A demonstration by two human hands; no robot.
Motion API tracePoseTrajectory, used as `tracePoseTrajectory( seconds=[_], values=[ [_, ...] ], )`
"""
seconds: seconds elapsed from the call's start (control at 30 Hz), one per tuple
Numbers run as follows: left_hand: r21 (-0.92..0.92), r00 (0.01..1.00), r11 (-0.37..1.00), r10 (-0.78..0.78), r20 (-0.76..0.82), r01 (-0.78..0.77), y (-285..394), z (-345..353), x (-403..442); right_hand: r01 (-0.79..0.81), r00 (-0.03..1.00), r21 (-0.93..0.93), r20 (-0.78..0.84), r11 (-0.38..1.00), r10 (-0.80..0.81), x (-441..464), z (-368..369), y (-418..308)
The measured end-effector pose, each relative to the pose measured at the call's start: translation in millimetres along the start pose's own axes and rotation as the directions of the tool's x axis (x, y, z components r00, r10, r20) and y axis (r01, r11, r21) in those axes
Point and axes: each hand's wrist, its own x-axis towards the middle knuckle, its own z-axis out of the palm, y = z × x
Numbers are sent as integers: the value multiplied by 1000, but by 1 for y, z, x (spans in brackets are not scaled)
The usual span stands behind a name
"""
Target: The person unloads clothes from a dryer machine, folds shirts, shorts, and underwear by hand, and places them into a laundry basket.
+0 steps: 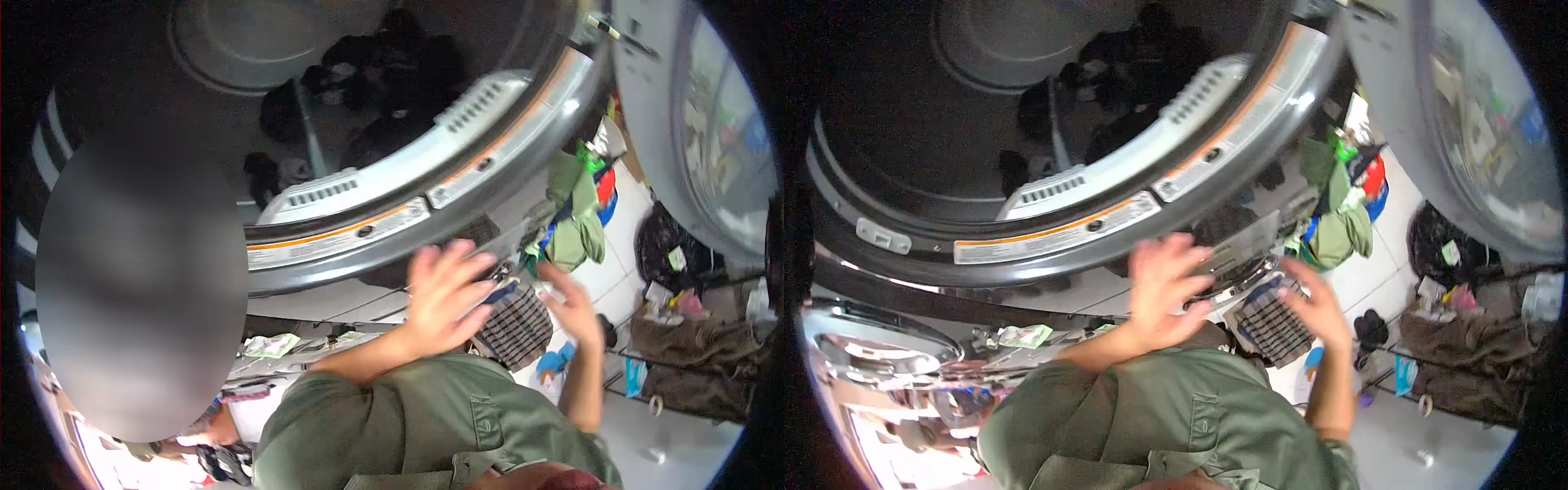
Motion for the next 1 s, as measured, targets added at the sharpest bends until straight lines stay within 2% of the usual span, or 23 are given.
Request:
tracePoseTrajectory(
  seconds=[0.03, 0.07, 0.13, 0.2, 0.23, 0.27, 0.3, 0.33, 0.37, 0.4, 0.43, 0.5, 0.53, 0.6, 0.63, 0.67, 0.73, 0.8, 0.9, 1.0],
  values=[
    [147, 987, 989, -4, -159, 28, -1, -37, -11, 172, 985, -62, 21, 983, -171, 24, -14, -52],
    [296, 930, 955, 105, -351, 4, -7, -68, -22, 290, 957, -163, 51, 943, -285, 46, -26, -98],
    [533, 743, 845, 322, -587, 55, -28, -114, -35, 494, 868, -234, 93, 837, -487, 95, -33, -179],
    [642, 621, 701, 362, -695, 310, -47, -136, -39, 593, 800, -392, 182, 704, -572, 156, -20, -253],
    [654, 661, 649, 298, -688, 389, -52, -142, -38, 627, 775, -374, 201, 684, -600, 201, -9, -272],
    [702, 732, 530, 203, -650, 477, -48, -143, -44, 655, 752, -353, 218, 668, -622, 243, 4, -291],
    [786, 735, 474, 348, -582, 397, -53, -143, -38, 696, 702, -412, 217, 588, -679, 271, 21, -322],
    [859, 724, 401, 483, -493, 317, -60, -142, -33, 577, 784, -590, 208, 564, -584, 305, 37, -338],
    [821, 727, 409, 405, -555, 398, -59, -142, -36, 502, 856, -645, 274, 576, -439, 330, 49, -350],
    [815, 755, 421, 353, -552, 399, -59, -146, -38, 477, 866, -716, 283, 510, -412, 384, 63, -339],
    [835, 768, 401, 369, -523, 376, -58, -147, -38, 448, 877, -780, 288, 437, -385, 434, 83, -313],
    [868, 774, 396, 430, -464, 300, -64, -148, -38, 411, 852, -908, 351, 79, -389, 480, 113, -276],
    [846, 742, 460, 460, -487, 270, -67, -145, -44, 428, 885, -900, 400, 80, -240, 495, 122, -261],
    [860, 816, 427, 365, -448, 280, -64, -142, -72, 449, 893, -889, 451, 92, -1, 521, 138, -233],
    [827, 764, 474, 399, -508, 302, -66, -144, -53, 437, 897, -894, 441, 94, 27, 532, 148, -216],
    [831, 781, 465, 376, -498, 306, -65, -144, -58, 426, 900, -900, 432, 96, 50, 539, 158, -198],
    [834, 732, 462, 449, -512, 300, -71, -144, -51, 399, 913, -909, 406, 120, 36, 556, 168, -179],
    [816, 746, 472, 399, -534, 332, -68, -143, -48, 382, 924, -909, 381, 166, -40, 573, 165, -188],
    [791, 702, 509, 424, -573, 338, -70, -137, -46, 376, 923, -874, 322, 308, -213, 590, 138, -238],
    [805, 748, 486, 378, -545, 341, -65, -138, -52, 414, 904, -755, 278, 508, -323, 573, 108, -306]
  ],
)
